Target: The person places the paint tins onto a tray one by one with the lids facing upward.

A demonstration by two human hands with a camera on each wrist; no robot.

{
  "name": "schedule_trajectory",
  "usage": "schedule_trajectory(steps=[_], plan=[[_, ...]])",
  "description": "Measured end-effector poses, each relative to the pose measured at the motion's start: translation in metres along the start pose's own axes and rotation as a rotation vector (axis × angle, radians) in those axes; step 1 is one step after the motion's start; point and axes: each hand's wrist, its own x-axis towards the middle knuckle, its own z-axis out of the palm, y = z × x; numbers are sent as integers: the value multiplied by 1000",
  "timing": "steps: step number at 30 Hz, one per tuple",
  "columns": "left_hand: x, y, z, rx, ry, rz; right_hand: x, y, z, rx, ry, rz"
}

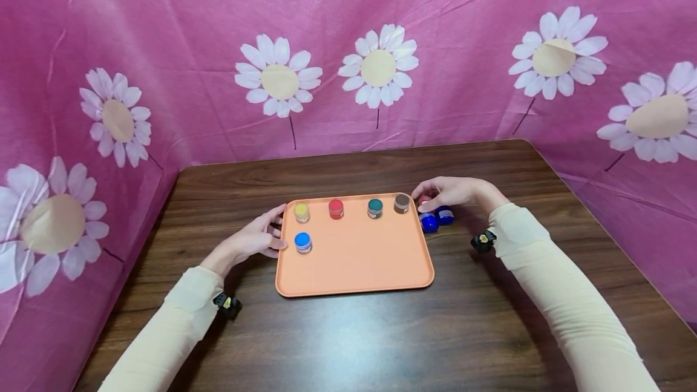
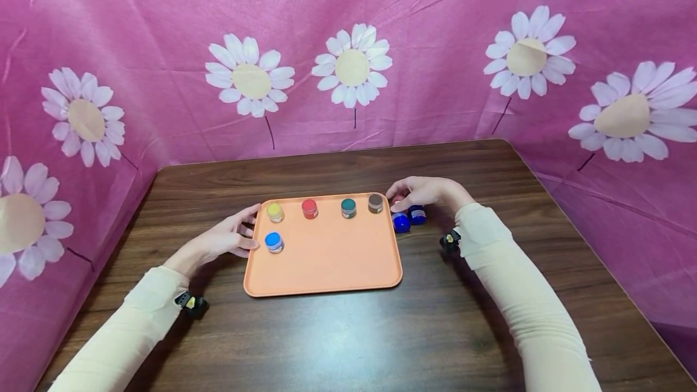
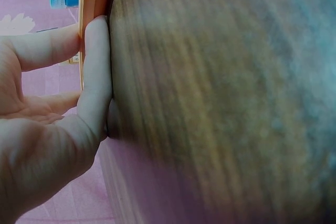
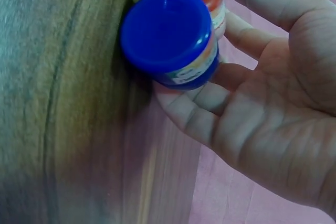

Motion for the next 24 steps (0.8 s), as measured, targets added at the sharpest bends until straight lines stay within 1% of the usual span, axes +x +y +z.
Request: schedule_trajectory(steps=[6,12,19,22,24], plan=[[0,-1,0,-5,-1,8,3,-1,4,-1,45,38],[0,-1,1,-9,-6,14,4,-3,5,-24,67,68],[-1,-1,0,-4,3,1,6,-1,3,-15,47,79],[0,-1,0,0,5,-6,7,-1,1,-32,38,88],[1,-1,0,2,4,-7,6,-1,-1,-18,28,94]])
